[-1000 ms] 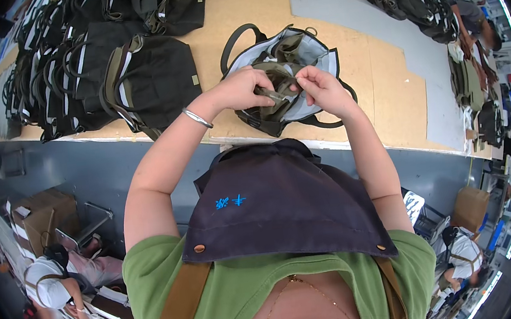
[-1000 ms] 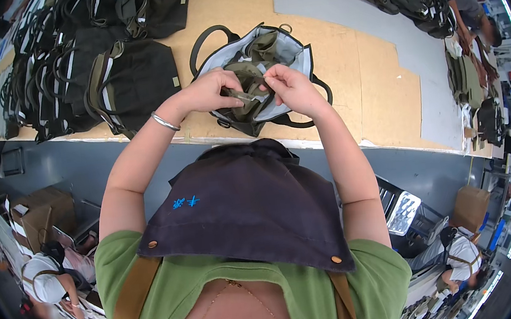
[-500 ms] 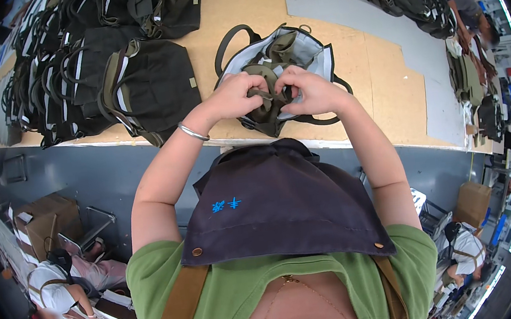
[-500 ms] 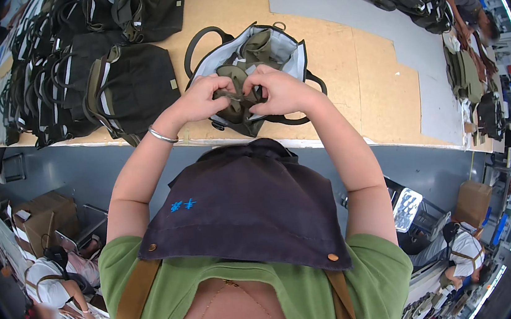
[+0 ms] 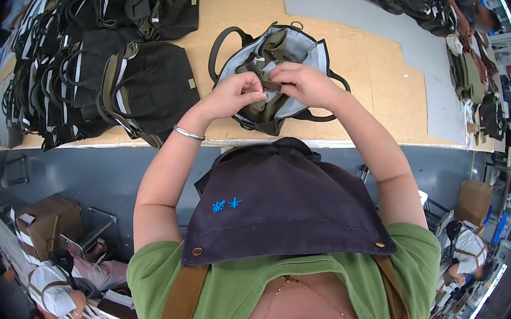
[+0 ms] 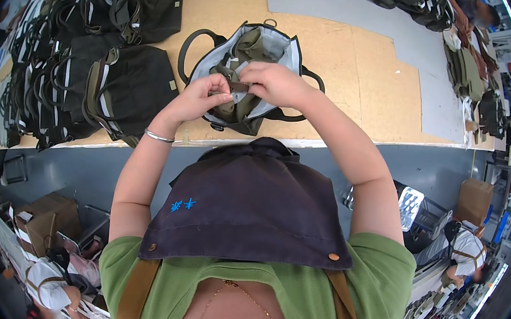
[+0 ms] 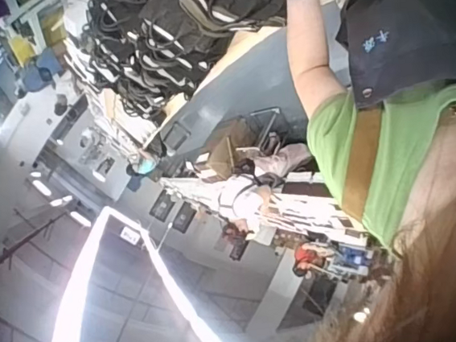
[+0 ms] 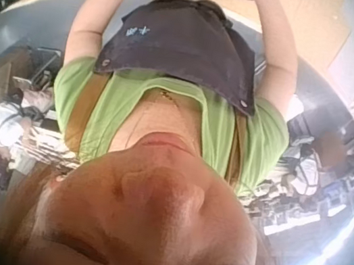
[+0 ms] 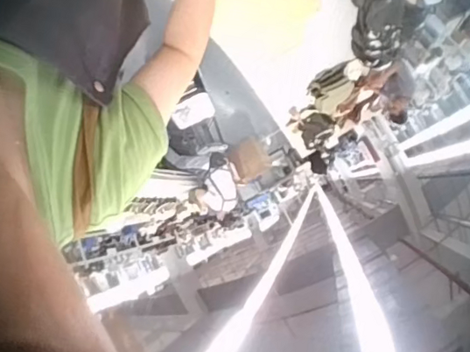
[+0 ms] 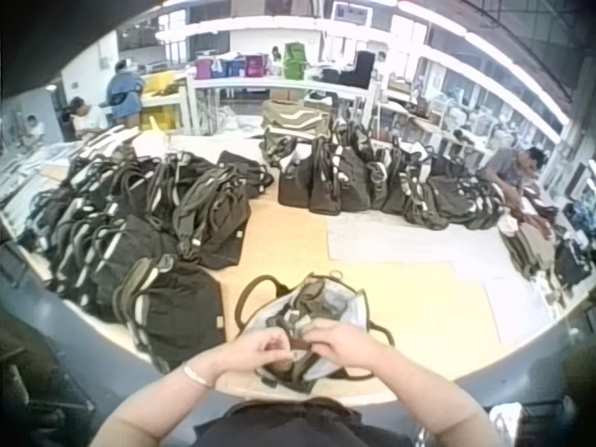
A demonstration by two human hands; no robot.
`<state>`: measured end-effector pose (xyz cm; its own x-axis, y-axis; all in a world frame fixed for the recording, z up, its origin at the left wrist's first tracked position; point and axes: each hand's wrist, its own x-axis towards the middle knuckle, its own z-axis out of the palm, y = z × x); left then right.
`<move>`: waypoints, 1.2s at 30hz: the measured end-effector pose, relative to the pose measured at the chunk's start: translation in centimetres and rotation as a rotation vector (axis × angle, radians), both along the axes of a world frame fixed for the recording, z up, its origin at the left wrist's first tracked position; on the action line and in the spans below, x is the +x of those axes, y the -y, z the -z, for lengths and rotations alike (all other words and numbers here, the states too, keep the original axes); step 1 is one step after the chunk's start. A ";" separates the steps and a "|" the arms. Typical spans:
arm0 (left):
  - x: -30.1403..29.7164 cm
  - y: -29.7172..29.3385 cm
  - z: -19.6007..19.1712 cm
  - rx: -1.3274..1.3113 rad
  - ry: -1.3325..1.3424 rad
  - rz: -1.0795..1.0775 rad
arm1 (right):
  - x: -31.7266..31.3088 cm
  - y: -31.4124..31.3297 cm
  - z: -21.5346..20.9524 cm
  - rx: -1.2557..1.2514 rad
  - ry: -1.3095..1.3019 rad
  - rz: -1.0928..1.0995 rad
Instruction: The person assembles a dark green canvas bag by hand. They repeatedly open and close the zipper, adjust the fabric around the zipper track, and manipulate the bag's interior lining and straps. The person works on a single bag throughout the clip, ensuring the zipper functions correctly and the components are aligned.
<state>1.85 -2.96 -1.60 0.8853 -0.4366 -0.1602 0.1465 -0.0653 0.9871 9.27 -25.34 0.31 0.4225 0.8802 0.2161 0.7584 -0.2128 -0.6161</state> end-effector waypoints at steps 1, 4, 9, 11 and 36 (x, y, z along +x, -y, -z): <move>0.0 -0.2 -0.2 0.015 -0.012 0.016 | 0.0 0.1 -0.3 -0.021 -0.187 0.048; -0.3 -0.2 0.2 0.101 0.035 -0.006 | -0.7 0.0 -1.9 -0.036 -0.559 0.138; -0.9 1.1 -1.9 0.752 0.254 0.068 | -1.4 0.0 -1.4 -0.249 -0.700 0.154; -1.3 1.6 -1.4 0.816 0.317 0.072 | -1.4 0.7 -1.0 -0.238 -0.778 0.171; -0.6 3.2 -2.0 0.594 0.157 0.050 | -1.1 0.6 -0.9 -0.123 -0.835 0.380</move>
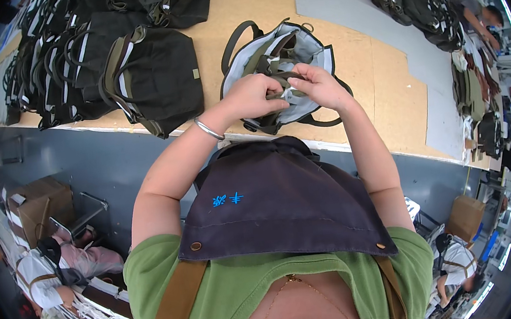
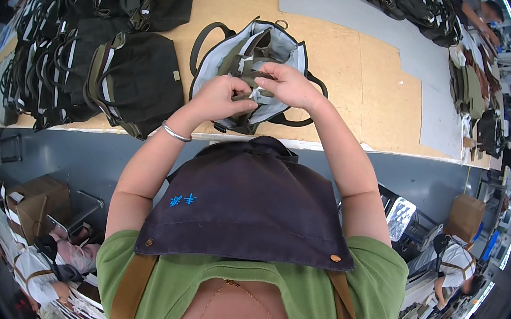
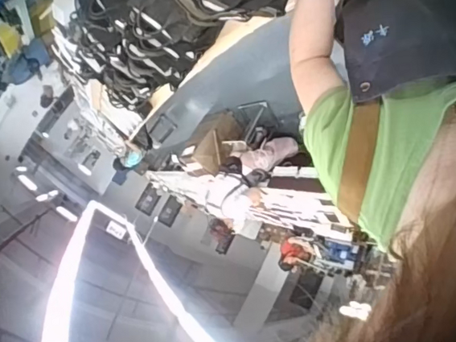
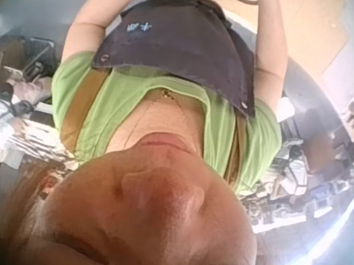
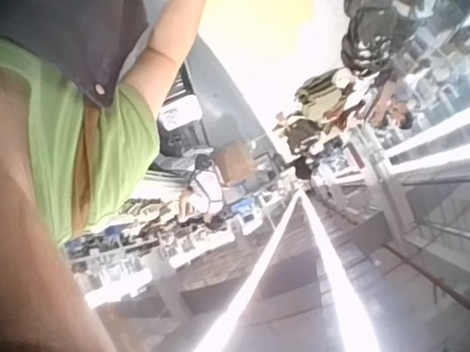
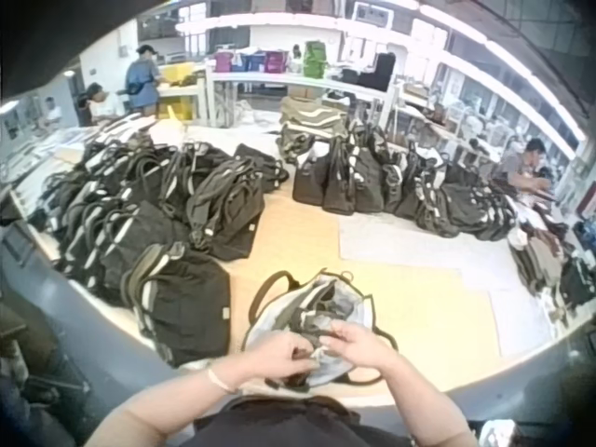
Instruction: The person assembles a dark green canvas bag by hand. They repeatedly open and close the zipper, adjust the fabric around the zipper track, and manipulate the bag's interior lining and straps. The person works on a single bag throughout the clip, ensuring the zipper functions correctly and the components are aligned.
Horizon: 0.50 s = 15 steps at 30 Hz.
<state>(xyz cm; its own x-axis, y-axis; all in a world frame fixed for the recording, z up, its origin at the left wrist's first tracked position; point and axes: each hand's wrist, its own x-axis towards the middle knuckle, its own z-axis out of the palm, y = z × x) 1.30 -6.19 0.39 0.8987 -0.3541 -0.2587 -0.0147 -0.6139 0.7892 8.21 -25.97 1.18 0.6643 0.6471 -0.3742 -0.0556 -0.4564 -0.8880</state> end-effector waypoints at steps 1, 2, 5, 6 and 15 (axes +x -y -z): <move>-0.1 0.0 0.3 -0.002 0.063 -0.019 | 0.0 0.1 0.1 -0.001 0.012 -0.015; -0.3 0.0 1.0 -0.003 0.127 -0.038 | 0.0 0.2 0.2 -0.002 0.024 -0.030; -1.0 0.6 1.9 0.105 0.306 -0.083 | -0.6 0.4 1.1 -0.043 -0.007 -0.086; -1.0 0.7 1.9 0.162 0.367 -0.096 | -0.5 0.4 1.3 -0.045 -0.011 -0.074; -0.6 -0.2 3.3 -0.357 -0.086 -0.082 | -0.2 1.1 0.2 0.001 -0.069 0.008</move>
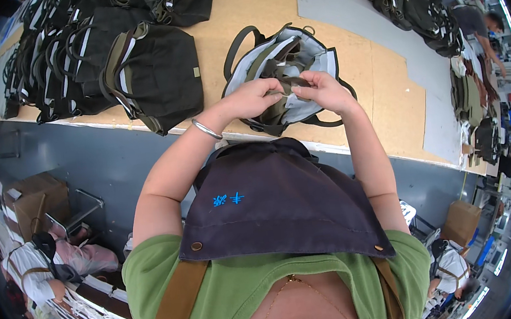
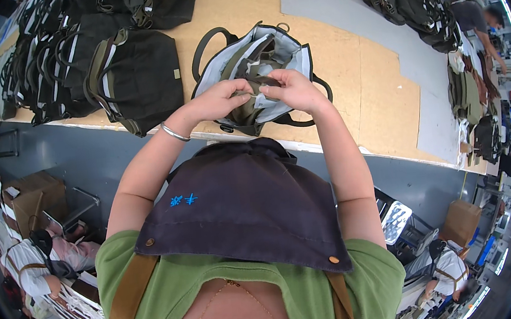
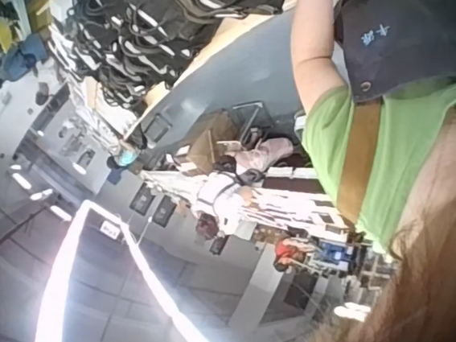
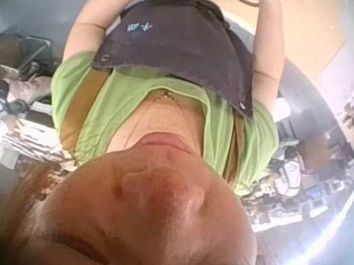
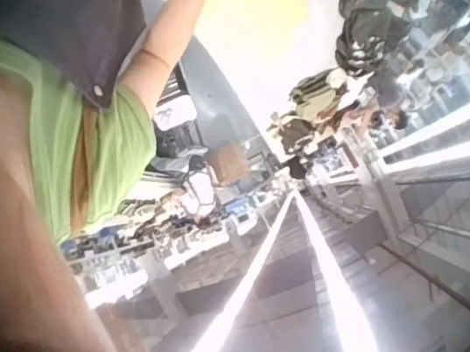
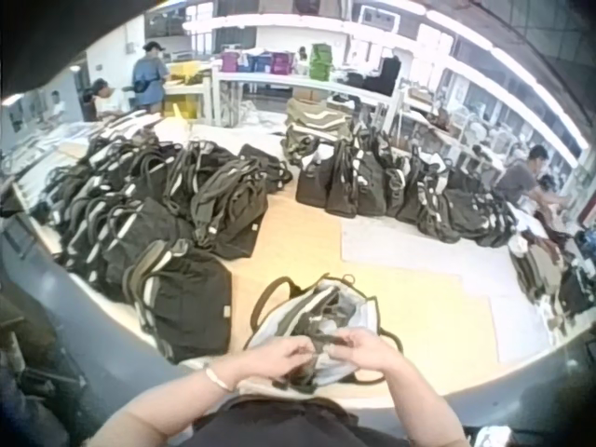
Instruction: The person assembles a dark green canvas bag by hand. They repeatedly open and close the zipper, adjust the fabric around the zipper track, and manipulate the bag's interior lining and straps. The person works on a single bag throughout the clip, ensuring the zipper functions correctly and the components are aligned.
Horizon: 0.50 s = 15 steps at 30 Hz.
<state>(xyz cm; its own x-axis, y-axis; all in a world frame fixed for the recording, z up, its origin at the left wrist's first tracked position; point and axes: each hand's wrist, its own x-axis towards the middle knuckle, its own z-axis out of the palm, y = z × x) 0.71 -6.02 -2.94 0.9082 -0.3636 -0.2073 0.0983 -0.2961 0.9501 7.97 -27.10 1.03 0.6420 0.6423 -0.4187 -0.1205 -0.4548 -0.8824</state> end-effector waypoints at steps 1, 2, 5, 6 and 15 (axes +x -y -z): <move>0.0 0.1 0.0 0.028 0.022 0.009 | 0.0 -0.1 0.2 0.022 -0.012 0.015; 0.0 0.2 -0.1 0.056 0.044 0.019 | 0.0 -0.2 0.5 0.044 -0.024 0.031; 0.0 0.3 -0.1 0.143 0.049 0.015 | -0.5 -0.4 1.3 0.129 0.030 0.113; 0.1 0.4 -0.2 0.173 0.041 0.009 | -0.8 -0.4 1.4 0.163 0.064 0.147; 0.2 0.0 0.5 0.014 -0.006 -0.056 | -2.8 -0.4 -0.7 -0.079 0.828 0.031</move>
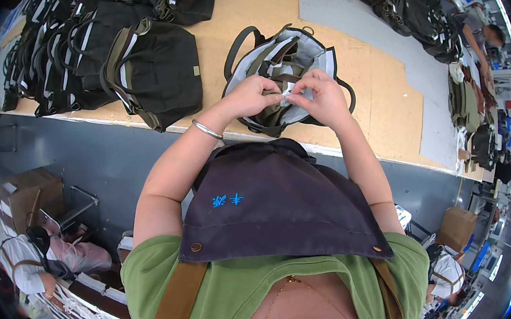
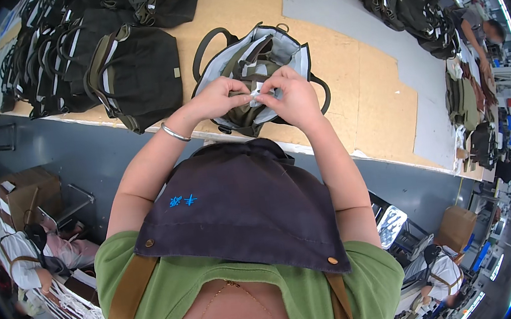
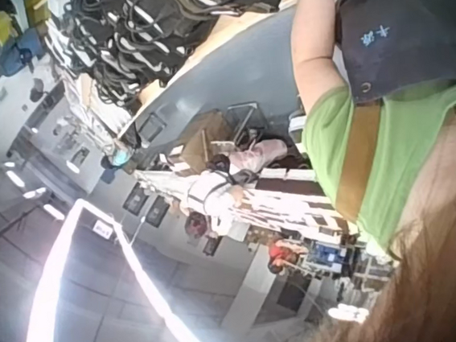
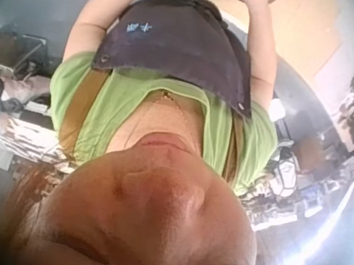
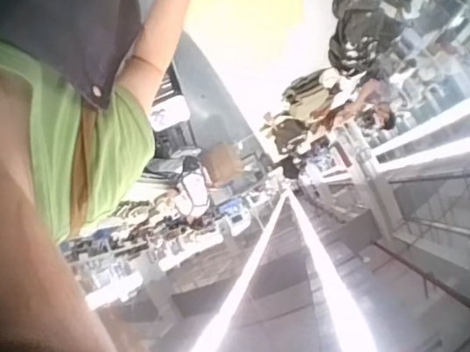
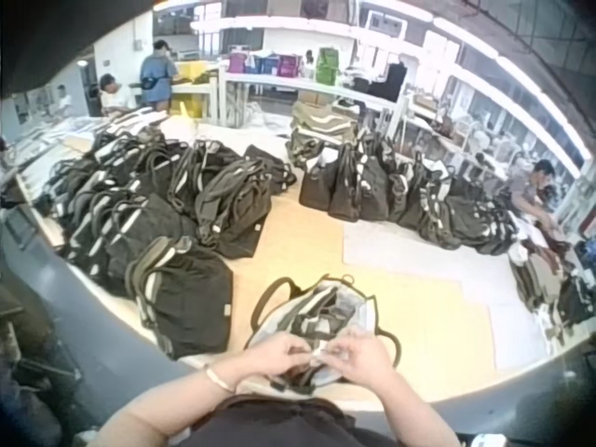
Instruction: The person assembles a dark green canvas bag by hand. They repeatedly open and close the zipper, adjust the fabric around the zipper track, and manipulate the bag's interior lining and straps. The person works on a single bag throughout the clip, ensuring the zipper functions correctly and the components are aligned.
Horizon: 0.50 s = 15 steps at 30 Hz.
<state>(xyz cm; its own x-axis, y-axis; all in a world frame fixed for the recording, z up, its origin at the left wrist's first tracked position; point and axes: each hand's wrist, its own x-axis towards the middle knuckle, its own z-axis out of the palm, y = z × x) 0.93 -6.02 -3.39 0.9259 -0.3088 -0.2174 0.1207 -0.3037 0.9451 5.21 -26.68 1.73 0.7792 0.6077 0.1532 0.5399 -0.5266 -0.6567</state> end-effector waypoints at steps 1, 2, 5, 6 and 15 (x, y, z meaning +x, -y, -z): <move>0.0 0.0 -0.1 -0.007 0.000 0.011 | 0.0 0.0 0.1 0.003 0.024 -0.016; 0.0 -0.1 -0.2 -0.013 0.000 0.022 | 0.0 0.0 0.1 -0.011 0.011 -0.016; 0.0 -0.2 -1.0 0.055 -0.006 0.075 | -0.4 -0.3 -0.5 -0.018 -0.018 -0.055; 0.0 -0.2 -1.2 0.091 -0.005 0.095 | -0.3 -0.3 -0.3 0.000 -0.012 -0.093; -0.8 -0.2 -0.7 0.284 0.119 -0.115 | 0.4 0.7 -1.0 -0.083 -0.248 -0.019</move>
